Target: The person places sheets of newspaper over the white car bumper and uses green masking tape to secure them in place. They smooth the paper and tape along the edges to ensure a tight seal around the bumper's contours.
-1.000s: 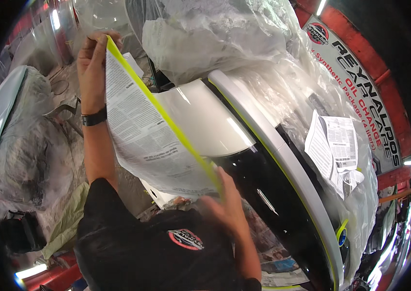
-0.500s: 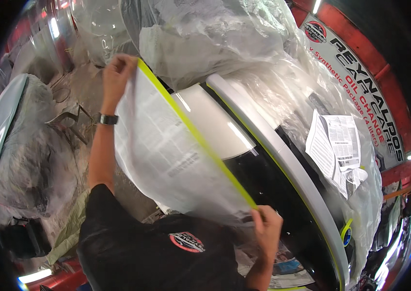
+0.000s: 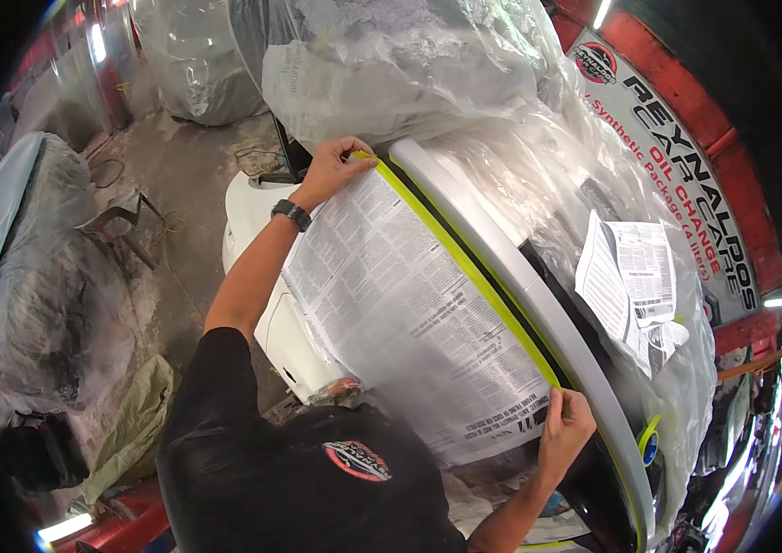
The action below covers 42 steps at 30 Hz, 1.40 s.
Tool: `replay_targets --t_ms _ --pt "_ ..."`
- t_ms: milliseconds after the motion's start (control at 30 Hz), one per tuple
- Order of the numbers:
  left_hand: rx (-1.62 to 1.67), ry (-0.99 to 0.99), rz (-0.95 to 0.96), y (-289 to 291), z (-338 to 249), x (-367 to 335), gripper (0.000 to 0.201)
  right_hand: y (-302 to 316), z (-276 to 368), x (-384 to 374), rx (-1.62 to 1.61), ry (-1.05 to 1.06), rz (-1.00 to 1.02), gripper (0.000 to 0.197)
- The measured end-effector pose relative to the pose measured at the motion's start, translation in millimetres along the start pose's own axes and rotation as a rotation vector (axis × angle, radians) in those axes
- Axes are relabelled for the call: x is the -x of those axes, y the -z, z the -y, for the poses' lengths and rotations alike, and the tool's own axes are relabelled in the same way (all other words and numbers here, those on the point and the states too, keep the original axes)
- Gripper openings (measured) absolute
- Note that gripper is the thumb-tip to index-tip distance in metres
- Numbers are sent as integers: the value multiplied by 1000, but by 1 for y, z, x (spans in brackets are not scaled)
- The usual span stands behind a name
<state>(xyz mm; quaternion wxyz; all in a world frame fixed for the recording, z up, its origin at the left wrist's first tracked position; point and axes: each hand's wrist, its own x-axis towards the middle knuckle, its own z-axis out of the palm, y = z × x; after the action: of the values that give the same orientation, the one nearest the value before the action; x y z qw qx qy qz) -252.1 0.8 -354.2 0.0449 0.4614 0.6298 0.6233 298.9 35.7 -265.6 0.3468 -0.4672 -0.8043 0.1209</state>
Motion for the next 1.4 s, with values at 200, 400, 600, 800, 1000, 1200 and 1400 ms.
replay_targets --t_ms 200,400,600,800,1000,1200,1400 --pt "70 -42 -88 -24 9 -1 19 -6 -4 -5 36 126 -29 17" --pt "51 -4 -80 -26 5 0 21 -8 -9 -6 76 83 -25 17" --pt "79 90 -123 -32 6 -2 23 -11 -6 -2 34 41 0 16" --pt "-43 35 -168 -22 3 -2 24 -17 1 -8 55 151 5 17" --pt "-12 64 -120 -22 -9 3 33 -13 0 -7 58 92 48 14" --pt "-164 43 -71 -8 -3 4 44 -23 12 -7 13 115 32 12" --pt "-112 -17 -122 -6 -11 0 37 -24 13 -6 28 102 24 13"
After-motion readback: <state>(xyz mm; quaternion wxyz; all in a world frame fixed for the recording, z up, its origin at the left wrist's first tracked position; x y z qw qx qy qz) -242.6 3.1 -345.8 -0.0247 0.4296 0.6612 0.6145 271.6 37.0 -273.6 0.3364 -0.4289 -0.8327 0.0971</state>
